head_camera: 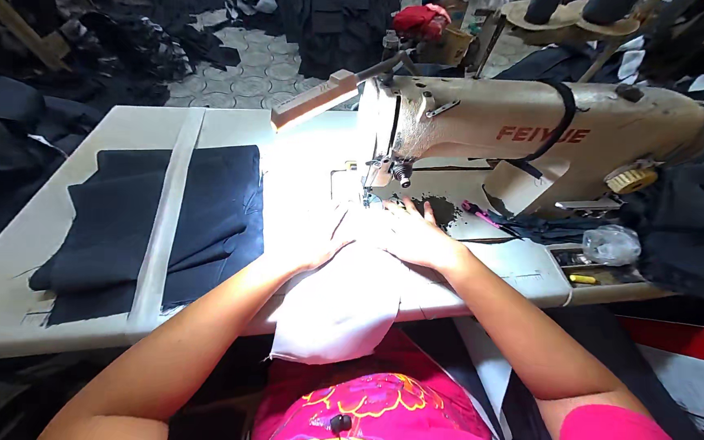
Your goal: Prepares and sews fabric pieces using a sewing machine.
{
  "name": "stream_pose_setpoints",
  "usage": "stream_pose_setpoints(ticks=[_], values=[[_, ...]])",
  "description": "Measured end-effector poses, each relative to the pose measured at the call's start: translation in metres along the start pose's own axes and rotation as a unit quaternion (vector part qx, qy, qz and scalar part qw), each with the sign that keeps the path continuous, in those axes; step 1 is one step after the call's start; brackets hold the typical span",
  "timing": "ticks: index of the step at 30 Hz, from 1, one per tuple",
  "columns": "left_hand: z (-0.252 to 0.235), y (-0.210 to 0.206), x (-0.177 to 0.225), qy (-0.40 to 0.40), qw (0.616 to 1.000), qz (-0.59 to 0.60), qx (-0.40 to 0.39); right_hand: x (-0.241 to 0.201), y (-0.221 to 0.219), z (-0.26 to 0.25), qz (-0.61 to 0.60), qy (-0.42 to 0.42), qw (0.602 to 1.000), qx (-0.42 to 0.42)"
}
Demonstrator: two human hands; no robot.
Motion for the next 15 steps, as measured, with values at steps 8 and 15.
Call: stream_pose_setpoints(ticks=[8,15], values=[[0.016,0.015,0.006,-0.052,0.991,0.079,0.095,0.006,-0.009,0.002,-0.041,0.014,0.993,0.105],[0.126,0.016,0.084,-0.299,0.868,0.328,0.222,-0.045,-0.011,0.134,-0.360,0.373,0.804,0.292]])
Point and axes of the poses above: each hand's wrist, its own z-axis away from the middle knuckle, its own y-axis out of the back of the hand, x = y × z, the point moved 1 cm from there along -z, towards the middle knuckle, and after that the axes turned 10 degrees about -x, right-handed, at the moved point
